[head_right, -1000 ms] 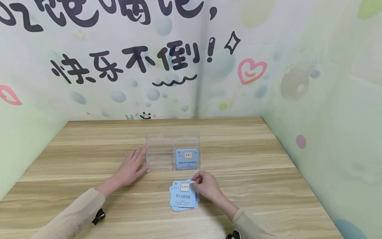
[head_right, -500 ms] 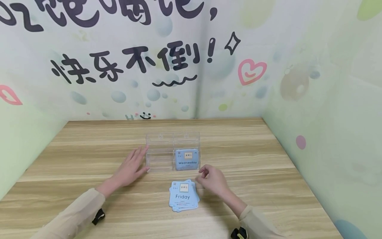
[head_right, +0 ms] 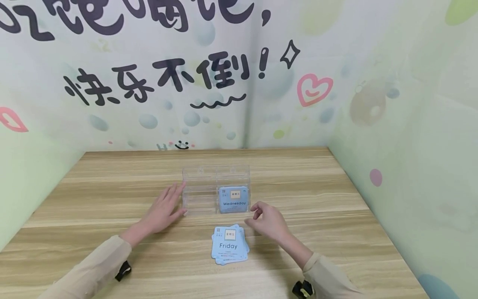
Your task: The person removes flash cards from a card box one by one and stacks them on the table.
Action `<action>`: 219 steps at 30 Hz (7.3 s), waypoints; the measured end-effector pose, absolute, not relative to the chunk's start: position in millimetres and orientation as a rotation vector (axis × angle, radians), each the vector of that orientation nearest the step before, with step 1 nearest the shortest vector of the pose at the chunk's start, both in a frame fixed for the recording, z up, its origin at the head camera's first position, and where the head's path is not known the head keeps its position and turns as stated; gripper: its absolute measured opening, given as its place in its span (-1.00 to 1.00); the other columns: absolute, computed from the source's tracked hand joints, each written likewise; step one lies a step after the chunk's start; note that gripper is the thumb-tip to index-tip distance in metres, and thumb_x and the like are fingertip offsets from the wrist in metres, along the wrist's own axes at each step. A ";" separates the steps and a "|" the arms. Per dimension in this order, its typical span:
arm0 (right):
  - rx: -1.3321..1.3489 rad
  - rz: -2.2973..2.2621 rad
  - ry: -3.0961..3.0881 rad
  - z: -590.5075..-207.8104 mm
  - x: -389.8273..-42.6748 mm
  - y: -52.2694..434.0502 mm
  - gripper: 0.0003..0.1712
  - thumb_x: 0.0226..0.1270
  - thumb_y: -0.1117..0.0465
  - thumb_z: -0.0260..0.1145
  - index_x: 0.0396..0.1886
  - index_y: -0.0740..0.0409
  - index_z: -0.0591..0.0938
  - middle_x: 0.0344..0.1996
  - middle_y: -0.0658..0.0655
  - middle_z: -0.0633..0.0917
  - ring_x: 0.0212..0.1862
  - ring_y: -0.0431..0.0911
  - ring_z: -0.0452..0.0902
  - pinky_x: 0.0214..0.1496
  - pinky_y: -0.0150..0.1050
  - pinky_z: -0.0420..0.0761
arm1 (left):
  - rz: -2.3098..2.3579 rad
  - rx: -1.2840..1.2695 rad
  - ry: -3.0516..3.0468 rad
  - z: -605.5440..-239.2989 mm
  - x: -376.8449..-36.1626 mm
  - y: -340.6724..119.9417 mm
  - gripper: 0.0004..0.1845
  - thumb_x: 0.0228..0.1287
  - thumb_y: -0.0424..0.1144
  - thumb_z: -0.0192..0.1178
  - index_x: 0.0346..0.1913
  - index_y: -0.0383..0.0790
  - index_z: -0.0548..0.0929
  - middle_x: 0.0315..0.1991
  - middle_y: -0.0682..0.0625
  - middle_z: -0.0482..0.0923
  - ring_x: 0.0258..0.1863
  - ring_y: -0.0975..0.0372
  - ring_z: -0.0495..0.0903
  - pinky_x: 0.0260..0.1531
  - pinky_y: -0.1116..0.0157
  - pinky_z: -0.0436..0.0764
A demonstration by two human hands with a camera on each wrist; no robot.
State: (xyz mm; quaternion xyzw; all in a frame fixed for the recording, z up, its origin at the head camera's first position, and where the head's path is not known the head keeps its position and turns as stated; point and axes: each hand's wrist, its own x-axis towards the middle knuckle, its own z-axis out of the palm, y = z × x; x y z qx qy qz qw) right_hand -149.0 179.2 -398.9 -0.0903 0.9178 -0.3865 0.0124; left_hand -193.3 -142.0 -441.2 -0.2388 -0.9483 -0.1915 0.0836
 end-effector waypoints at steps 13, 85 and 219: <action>-0.305 -1.244 2.832 -399.5 -154.2 177.9 -0.62 -0.08 0.23 0.43 -0.24 0.33 0.57 -0.55 -0.01 0.55 -0.53 -0.20 0.48 -0.52 -0.38 0.47 | -0.575 -0.708 -2.833 -441.5 -193.3 -142.2 -0.15 0.24 -0.08 0.13 0.43 -0.13 -0.14 0.33 -0.43 -0.03 0.25 -0.34 0.01 0.19 -0.22 0.04; -0.186 -2.025 2.538 -431.5 -214.5 177.1 -0.65 0.01 0.38 0.39 -0.18 0.41 0.56 -0.40 0.18 0.56 -0.51 -0.23 0.38 -0.57 -0.49 0.36 | -0.564 -0.695 -2.840 -442.3 -193.2 -142.2 -0.15 0.21 -0.07 0.16 0.42 -0.13 -0.12 0.32 -0.44 -0.03 0.26 -0.31 0.01 0.19 -0.20 0.07; 0.058 -1.956 2.161 -419.2 -166.3 178.1 -0.86 0.13 0.29 0.29 -0.31 0.25 0.55 -0.53 0.04 0.56 -0.54 -0.18 0.34 -0.54 -0.42 0.37 | -0.588 -0.698 -2.860 -440.4 -192.4 -141.2 -0.15 0.23 -0.08 0.14 0.42 -0.13 -0.13 0.33 -0.43 -0.04 0.27 -0.30 -0.01 0.20 -0.20 0.04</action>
